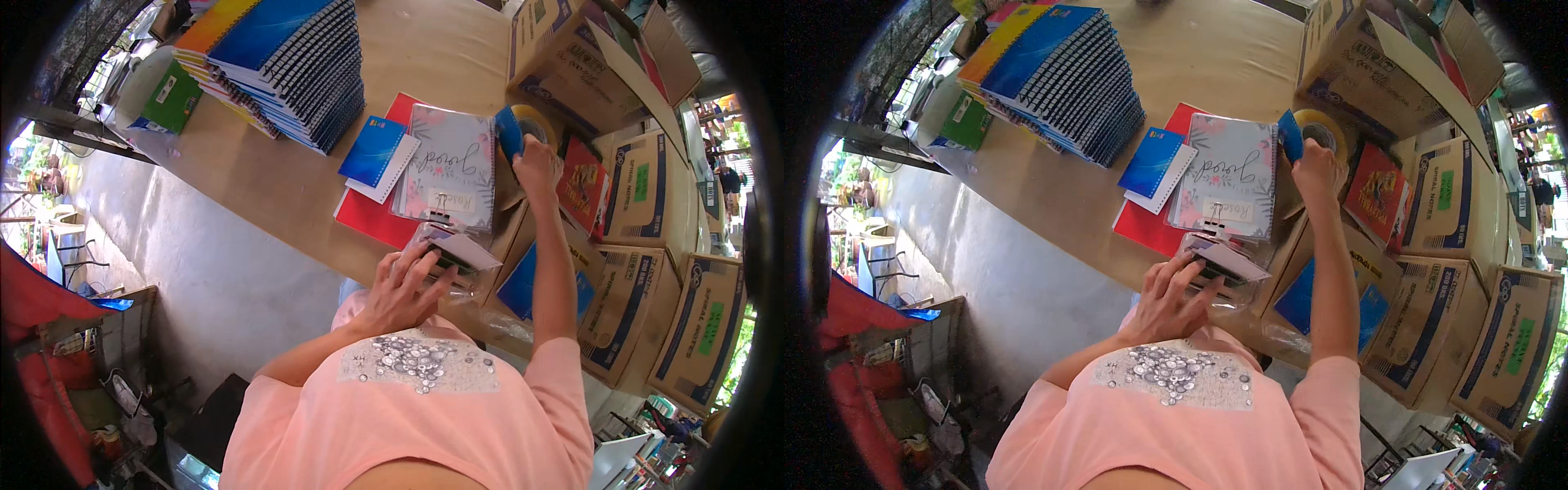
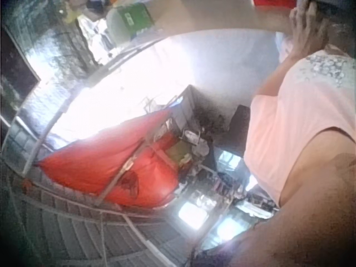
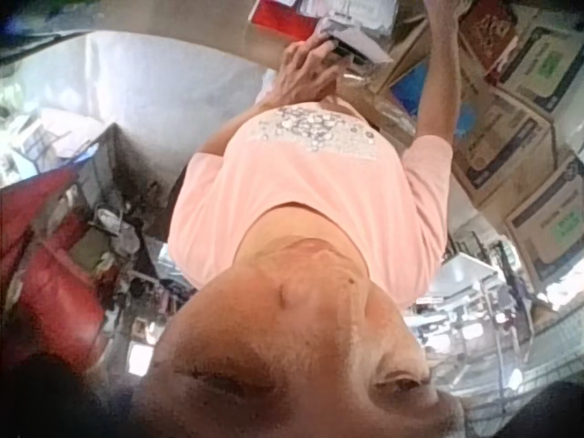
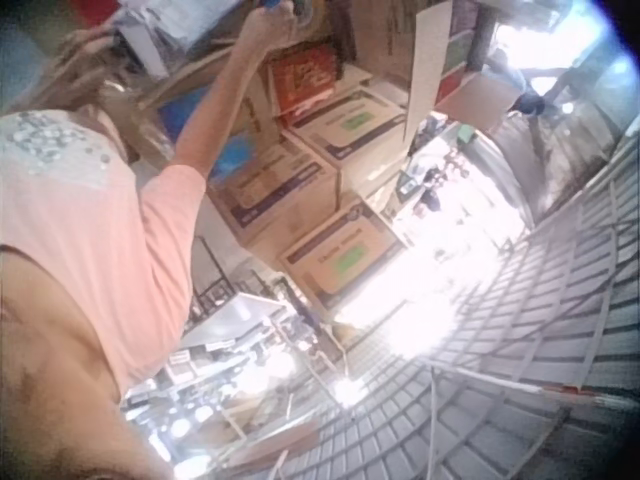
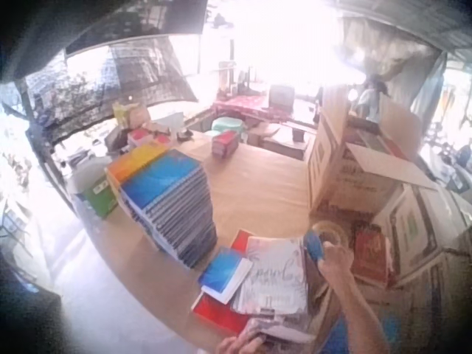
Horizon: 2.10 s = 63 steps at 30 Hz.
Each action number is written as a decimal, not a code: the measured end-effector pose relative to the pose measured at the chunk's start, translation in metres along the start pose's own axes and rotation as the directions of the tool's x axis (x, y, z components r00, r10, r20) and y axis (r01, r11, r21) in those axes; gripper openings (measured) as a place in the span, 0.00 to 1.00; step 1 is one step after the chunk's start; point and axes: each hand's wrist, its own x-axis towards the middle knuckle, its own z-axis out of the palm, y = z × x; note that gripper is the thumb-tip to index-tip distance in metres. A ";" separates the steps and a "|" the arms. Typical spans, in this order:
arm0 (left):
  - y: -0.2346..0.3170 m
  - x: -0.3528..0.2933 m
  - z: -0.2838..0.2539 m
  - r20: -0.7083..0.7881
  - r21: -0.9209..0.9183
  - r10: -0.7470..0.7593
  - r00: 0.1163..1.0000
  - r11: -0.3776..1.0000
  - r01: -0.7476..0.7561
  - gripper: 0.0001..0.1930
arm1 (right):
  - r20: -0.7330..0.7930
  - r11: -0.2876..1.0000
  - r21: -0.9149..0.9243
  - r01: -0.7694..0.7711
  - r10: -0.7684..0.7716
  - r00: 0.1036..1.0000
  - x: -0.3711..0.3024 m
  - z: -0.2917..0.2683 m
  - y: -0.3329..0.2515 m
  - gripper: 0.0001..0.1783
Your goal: The person sorts and packages small blue notebooks by hand, placing them into a plastic bag and then carrying the items across a warehouse to another table where they are organized into stacks.
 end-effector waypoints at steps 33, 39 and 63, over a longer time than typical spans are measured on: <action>-0.008 0.000 -0.029 0.227 -0.173 0.028 0.973 0.985 0.012 0.27 | 0.170 0.765 0.513 0.389 -0.534 0.828 -0.136 -0.070 -0.033 0.37; -0.007 -0.013 -0.035 0.179 -0.141 -0.051 0.983 0.987 0.077 0.26 | -0.002 0.571 0.734 0.369 -0.541 0.841 -0.139 -0.048 -0.021 0.30; 0.001 -0.024 -0.039 0.068 0.228 0.139 0.988 0.962 -0.151 0.18 | 0.184 0.674 0.699 0.240 -0.493 0.851 -0.158 -0.053 -0.021 0.13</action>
